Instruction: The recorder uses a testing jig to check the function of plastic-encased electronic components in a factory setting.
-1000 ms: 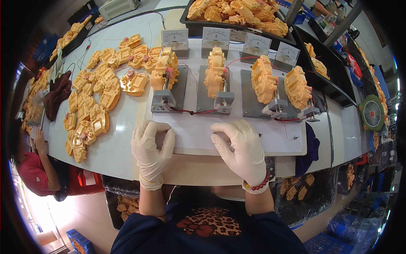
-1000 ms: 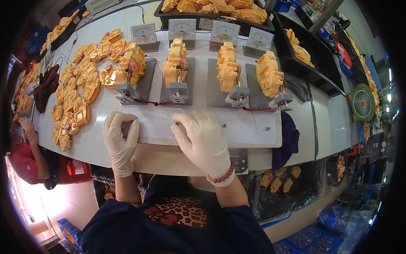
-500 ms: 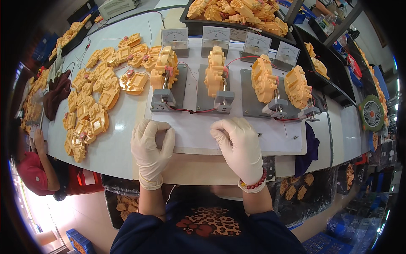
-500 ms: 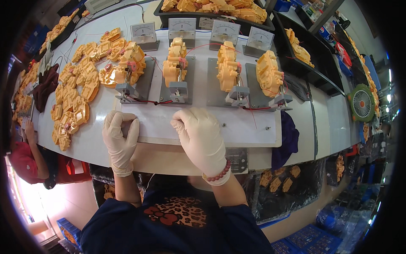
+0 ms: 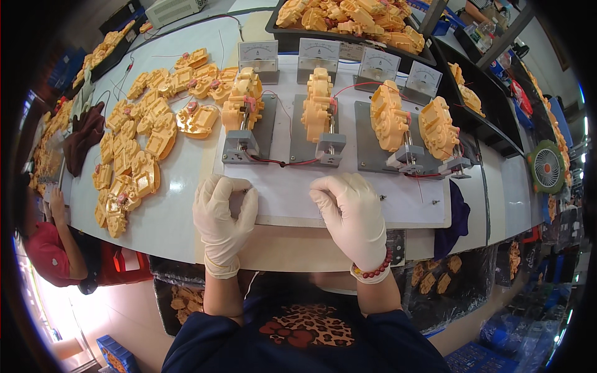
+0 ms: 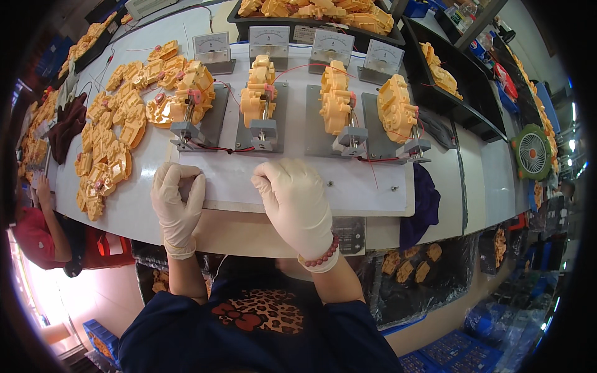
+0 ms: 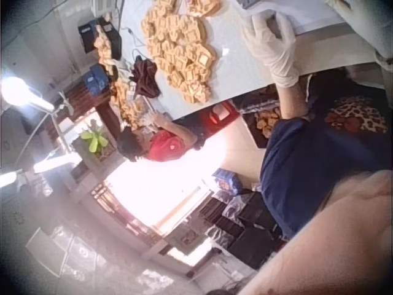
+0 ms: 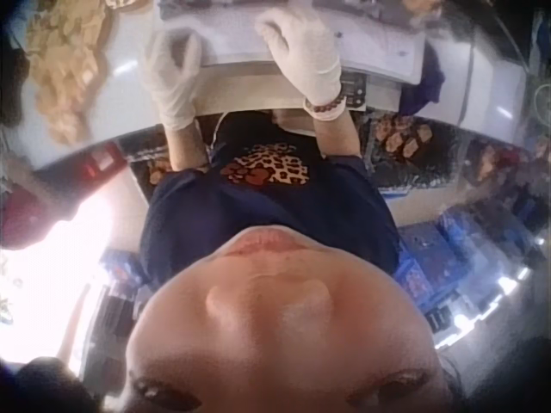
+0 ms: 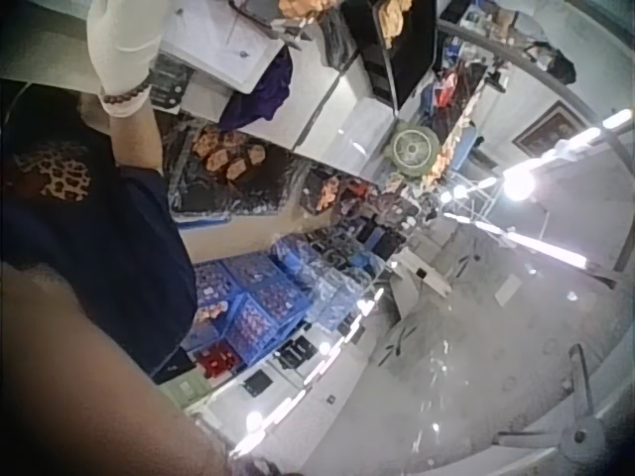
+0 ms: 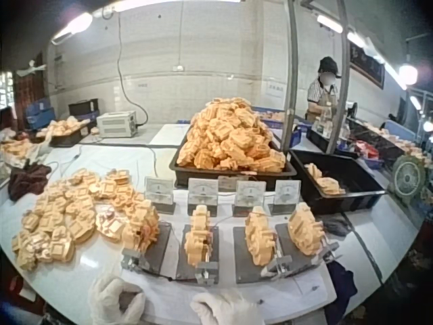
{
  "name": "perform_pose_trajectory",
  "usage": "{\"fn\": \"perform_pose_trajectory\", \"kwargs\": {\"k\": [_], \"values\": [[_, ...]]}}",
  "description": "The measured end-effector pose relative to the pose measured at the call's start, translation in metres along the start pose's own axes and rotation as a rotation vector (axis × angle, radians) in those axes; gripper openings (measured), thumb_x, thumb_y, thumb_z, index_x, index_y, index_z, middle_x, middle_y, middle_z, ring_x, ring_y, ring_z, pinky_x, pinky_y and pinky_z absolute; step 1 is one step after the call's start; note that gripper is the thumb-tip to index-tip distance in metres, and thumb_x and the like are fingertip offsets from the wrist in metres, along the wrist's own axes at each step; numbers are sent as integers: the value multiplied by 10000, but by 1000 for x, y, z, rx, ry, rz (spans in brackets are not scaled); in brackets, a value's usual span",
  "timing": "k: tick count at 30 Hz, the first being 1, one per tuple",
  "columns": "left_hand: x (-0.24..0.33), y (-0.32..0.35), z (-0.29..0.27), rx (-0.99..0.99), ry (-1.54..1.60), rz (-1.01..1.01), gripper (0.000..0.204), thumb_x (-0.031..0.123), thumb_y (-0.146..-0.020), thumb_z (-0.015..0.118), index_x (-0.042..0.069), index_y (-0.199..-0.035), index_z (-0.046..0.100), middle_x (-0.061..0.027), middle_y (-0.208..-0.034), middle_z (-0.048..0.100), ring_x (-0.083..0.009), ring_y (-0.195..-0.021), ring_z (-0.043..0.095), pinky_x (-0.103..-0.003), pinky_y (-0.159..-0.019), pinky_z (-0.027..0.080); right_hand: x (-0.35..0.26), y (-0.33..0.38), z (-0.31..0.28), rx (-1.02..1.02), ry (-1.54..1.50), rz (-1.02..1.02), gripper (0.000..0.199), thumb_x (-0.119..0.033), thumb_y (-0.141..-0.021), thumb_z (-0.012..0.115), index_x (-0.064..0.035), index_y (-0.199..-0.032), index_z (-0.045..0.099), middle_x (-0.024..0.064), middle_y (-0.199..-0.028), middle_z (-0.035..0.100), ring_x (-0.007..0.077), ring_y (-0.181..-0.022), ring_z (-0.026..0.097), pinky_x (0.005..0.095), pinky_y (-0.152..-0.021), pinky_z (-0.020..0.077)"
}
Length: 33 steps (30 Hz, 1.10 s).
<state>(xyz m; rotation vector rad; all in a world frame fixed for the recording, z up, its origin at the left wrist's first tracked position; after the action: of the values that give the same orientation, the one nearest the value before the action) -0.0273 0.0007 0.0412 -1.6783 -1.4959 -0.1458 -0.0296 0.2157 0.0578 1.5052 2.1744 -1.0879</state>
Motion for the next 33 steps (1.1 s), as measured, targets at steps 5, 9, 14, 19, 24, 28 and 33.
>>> {"fn": "perform_pose_trajectory", "kwargs": {"k": [5,9,14,19,24,28,33], "values": [[0,-1,0,0,4,-3,129,70,-775,765,111,-842,663,-28,-824,628,-247,-806,589,-363,-772,471,-4,0,-1,50,8,-103,98,-141,-895,724,-80,-920,651,69,-747,612,302,-743,603,434,-694,465],[1,-2,1,4,9,-1,121,74,-779,763,112,-837,664,-27,-822,628,-248,-805,591,-364,-771,470,-1,3,1,15,23,-176,86,-115,-877,725,-94,-913,650,57,-754,615,293,-741,604,414,-702,459],[-2,-3,2,1,15,10,121,76,-779,763,112,-836,663,-30,-813,626,-248,-791,591,-367,-759,466,-14,8,-32,170,125,-138,169,-109,-814,767,-102,-954,673,73,-829,627,290,-795,606,405,-708,454],[5,-3,-1,-4,17,27,108,66,-782,745,95,-839,658,-42,-792,605,-260,-761,581,-377,-746,459,35,27,-65,189,224,16,170,-104,-804,786,-92,-941,685,79,-862,627,293,-813,604,416,-709,462],[-1,-1,0,-7,7,2,100,40,-784,731,75,-841,656,-56,-786,578,-251,-750,558,-370,-709,445,41,31,-63,203,168,-47,146,-16,-797,782,-62,-880,671,86,-809,627,294,-759,617,392,-704,480],[2,-1,0,-4,11,-2,100,27,-787,722,64,-836,644,-55,-779,549,-244,-744,528,-366,-704,434,44,29,-63,162,118,-74,152,10,-780,762,-73,-868,671,65,-768,617,285,-737,595,394,-685,469],[-1,0,3,11,9,14,97,22,-790,719,61,-838,645,-53,-780,547,-237,-741,524,-359,-705,433,45,31,-63,194,126,-60,146,8,-771,757,-64,-863,670,60,-777,621,284,-747,601,384,-692,479]]}}
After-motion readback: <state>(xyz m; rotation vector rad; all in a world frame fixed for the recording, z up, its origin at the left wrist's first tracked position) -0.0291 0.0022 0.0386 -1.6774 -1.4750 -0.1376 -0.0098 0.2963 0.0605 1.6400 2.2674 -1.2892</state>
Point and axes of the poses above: each hand's wrist, its own y-axis away from the middle knuckle, its own z-axis out of the palm, x = y × z, the point moved 4 cm from there along -y, towards the middle knuckle
